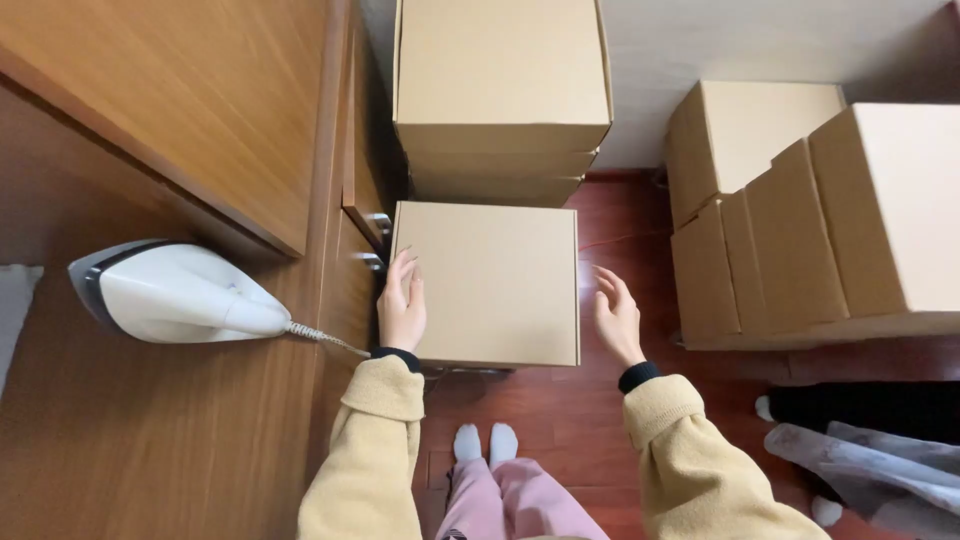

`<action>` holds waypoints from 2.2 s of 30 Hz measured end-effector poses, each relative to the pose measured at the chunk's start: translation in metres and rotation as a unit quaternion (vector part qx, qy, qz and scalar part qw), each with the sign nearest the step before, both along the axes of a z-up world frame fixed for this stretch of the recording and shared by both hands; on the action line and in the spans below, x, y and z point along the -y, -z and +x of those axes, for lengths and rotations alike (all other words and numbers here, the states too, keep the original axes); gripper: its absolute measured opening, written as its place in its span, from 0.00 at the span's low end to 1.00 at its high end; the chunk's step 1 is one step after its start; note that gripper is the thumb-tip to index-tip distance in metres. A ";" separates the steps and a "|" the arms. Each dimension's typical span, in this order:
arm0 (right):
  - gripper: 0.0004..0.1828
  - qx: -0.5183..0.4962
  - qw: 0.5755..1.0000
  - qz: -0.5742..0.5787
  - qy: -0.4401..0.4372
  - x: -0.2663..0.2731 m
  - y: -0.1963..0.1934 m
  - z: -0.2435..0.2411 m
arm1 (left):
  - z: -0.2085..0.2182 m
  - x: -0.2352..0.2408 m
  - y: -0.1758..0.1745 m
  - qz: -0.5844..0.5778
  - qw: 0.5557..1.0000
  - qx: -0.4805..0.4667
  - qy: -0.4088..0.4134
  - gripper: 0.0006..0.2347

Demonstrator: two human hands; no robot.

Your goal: The person picks up a cardboard box, places it on a table, and opens it to remove a plastic-wrapped blue-and-white striped shirt. They remove the shirt from the plastic, unfold it on the table, smooth it out, and then hang it on a green hanger on a clothing rack.

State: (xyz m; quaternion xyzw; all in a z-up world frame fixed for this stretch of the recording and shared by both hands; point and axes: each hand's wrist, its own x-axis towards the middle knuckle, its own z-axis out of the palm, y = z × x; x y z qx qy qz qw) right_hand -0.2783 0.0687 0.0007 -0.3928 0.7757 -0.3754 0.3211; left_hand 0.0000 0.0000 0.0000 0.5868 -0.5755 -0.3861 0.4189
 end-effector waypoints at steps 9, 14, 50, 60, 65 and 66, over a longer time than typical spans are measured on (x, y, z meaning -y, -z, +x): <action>0.32 -0.014 0.988 0.150 0.033 -0.001 0.084 -0.007 | 0.013 0.017 0.116 0.060 0.991 0.012 -0.123 0.18; 0.33 0.005 0.981 0.195 0.021 0.002 0.130 -0.011 | 0.023 0.024 0.181 0.098 0.983 0.107 -0.113 0.23; 0.45 0.454 0.867 0.117 0.166 -0.010 0.047 0.034 | 0.023 -0.030 0.084 0.288 0.835 -0.353 -0.309 0.23; 0.40 0.478 0.828 -0.083 0.282 -0.054 0.001 0.001 | 0.004 -0.041 -0.018 0.227 0.873 -0.326 -0.283 0.22; 0.43 0.382 0.889 -0.132 0.216 -0.056 -0.101 0.024 | 0.003 -0.040 -0.068 0.136 0.899 -0.328 -0.255 0.18; 0.43 0.375 0.893 -0.155 0.195 -0.054 -0.118 0.026 | 0.003 -0.036 -0.069 0.108 0.905 -0.325 -0.251 0.17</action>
